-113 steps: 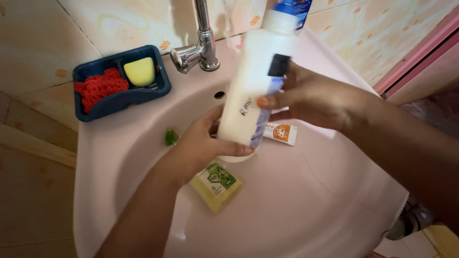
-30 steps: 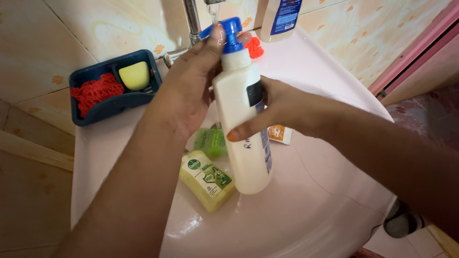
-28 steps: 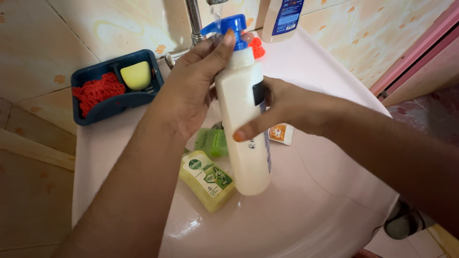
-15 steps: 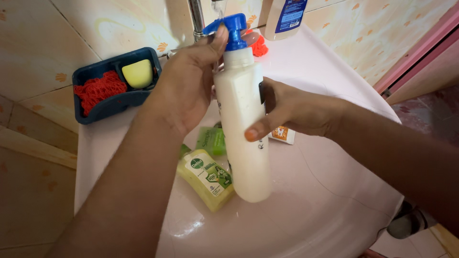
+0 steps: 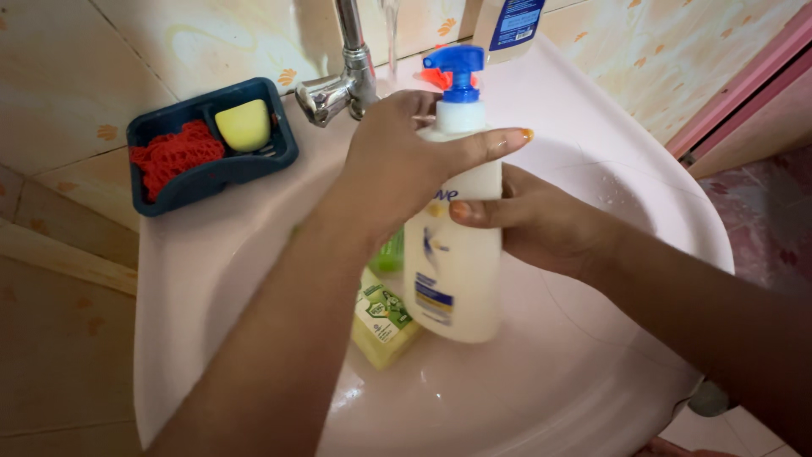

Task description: The person organizes toiletries at a bathroom sink. They rinse a plastic caddy and place it on the sink, then rinse and arrange several bottles including Shiner, Dove, Simple, and Dettol, along with a tube of toothpaste, a sponge, and a loofah.

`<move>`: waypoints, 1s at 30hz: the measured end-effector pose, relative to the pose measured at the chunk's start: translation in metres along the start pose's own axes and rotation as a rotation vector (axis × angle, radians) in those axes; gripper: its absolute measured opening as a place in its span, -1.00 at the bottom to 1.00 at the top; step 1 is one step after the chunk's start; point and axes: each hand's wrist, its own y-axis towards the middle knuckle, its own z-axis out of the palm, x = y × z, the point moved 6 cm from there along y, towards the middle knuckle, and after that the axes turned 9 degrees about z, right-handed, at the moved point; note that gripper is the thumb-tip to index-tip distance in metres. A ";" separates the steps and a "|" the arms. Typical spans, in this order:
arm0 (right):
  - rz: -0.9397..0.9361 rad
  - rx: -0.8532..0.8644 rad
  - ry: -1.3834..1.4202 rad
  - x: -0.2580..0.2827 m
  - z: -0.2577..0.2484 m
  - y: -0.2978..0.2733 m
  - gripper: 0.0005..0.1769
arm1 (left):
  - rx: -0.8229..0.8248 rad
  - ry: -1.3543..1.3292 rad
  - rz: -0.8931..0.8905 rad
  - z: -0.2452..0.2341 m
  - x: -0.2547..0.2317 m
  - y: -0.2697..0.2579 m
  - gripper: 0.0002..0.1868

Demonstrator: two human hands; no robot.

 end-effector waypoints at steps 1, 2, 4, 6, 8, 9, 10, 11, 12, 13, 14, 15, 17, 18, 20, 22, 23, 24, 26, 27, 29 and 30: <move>0.007 -0.038 0.015 0.000 -0.001 0.000 -0.07 | -0.007 -0.044 -0.010 0.004 0.001 0.002 0.02; 0.019 -0.072 0.025 0.000 -0.002 0.000 -0.09 | -0.022 -0.091 -0.022 0.007 0.003 0.002 0.03; 0.047 -0.133 0.015 -0.001 -0.004 0.001 -0.13 | -0.096 -0.253 0.054 0.005 0.004 0.006 0.01; 0.075 -0.191 -0.018 -0.002 -0.007 0.001 -0.17 | -0.205 -0.479 0.232 -0.002 -0.002 0.012 -0.05; 0.084 -0.225 -0.038 -0.003 -0.007 0.000 -0.19 | -0.263 -0.437 0.155 -0.006 0.003 0.013 -0.36; 0.090 -0.240 -0.051 -0.005 -0.006 0.000 -0.20 | -0.294 -0.415 0.117 -0.009 0.005 0.013 -0.48; 0.064 -0.241 -0.073 -0.003 -0.004 0.000 -0.20 | -0.370 -0.266 0.140 -0.013 0.003 0.010 -0.52; 0.038 -0.242 -0.095 -0.002 -0.002 0.001 -0.21 | -0.444 -0.116 0.161 -0.014 -0.001 0.007 -0.55; 0.008 -0.248 -0.113 0.000 0.000 0.001 -0.22 | -0.511 0.035 0.182 -0.015 -0.005 0.004 -0.58; 0.010 -0.272 -0.123 0.000 0.001 0.002 -0.21 | -0.569 0.152 0.249 -0.015 -0.011 0.002 -0.58; 0.011 -0.299 -0.129 0.000 0.002 0.004 -0.20 | -0.620 0.271 0.317 -0.015 -0.018 0.000 -0.59; 0.012 -0.325 -0.135 0.000 0.003 0.004 -0.20 | -0.669 0.391 0.386 -0.014 -0.025 -0.002 -0.59; 0.009 -0.347 -0.142 0.001 0.006 0.003 -0.20 | -0.593 0.348 0.280 -0.009 -0.018 0.002 -0.58; 0.008 -0.359 -0.144 0.003 0.007 0.001 -0.20 | -0.553 0.326 0.228 -0.007 -0.014 0.004 -0.57; 0.035 -0.425 -0.179 0.005 0.004 -0.003 -0.23 | -0.558 0.208 0.327 -0.008 -0.013 0.005 -0.53; 0.033 -0.479 -0.229 0.010 -0.003 -0.010 -0.25 | -0.591 -0.151 0.262 -0.008 0.002 0.009 -0.56; 0.019 -0.496 -0.265 0.015 -0.008 -0.016 -0.26 | -0.618 -0.449 0.140 -0.005 0.017 0.013 -0.59; 0.005 -0.511 -0.304 0.021 -0.013 -0.021 -0.26 | -0.642 -0.745 0.013 0.001 0.030 0.016 -0.60; -0.005 -0.556 -0.326 0.031 -0.024 -0.034 -0.24 | -0.667 -0.691 -0.279 0.015 0.050 0.009 -0.49; -0.009 -0.578 -0.338 0.036 -0.030 -0.039 -0.23 | -0.674 -0.662 -0.425 0.022 0.059 0.005 -0.42; -0.032 -0.612 -0.422 0.047 -0.042 -0.047 -0.21 | -0.539 -0.118 -0.319 0.022 0.058 0.014 -0.65; -0.048 -0.633 -0.461 0.051 -0.047 -0.050 -0.20 | -0.460 0.152 -0.252 0.025 0.057 0.021 -0.75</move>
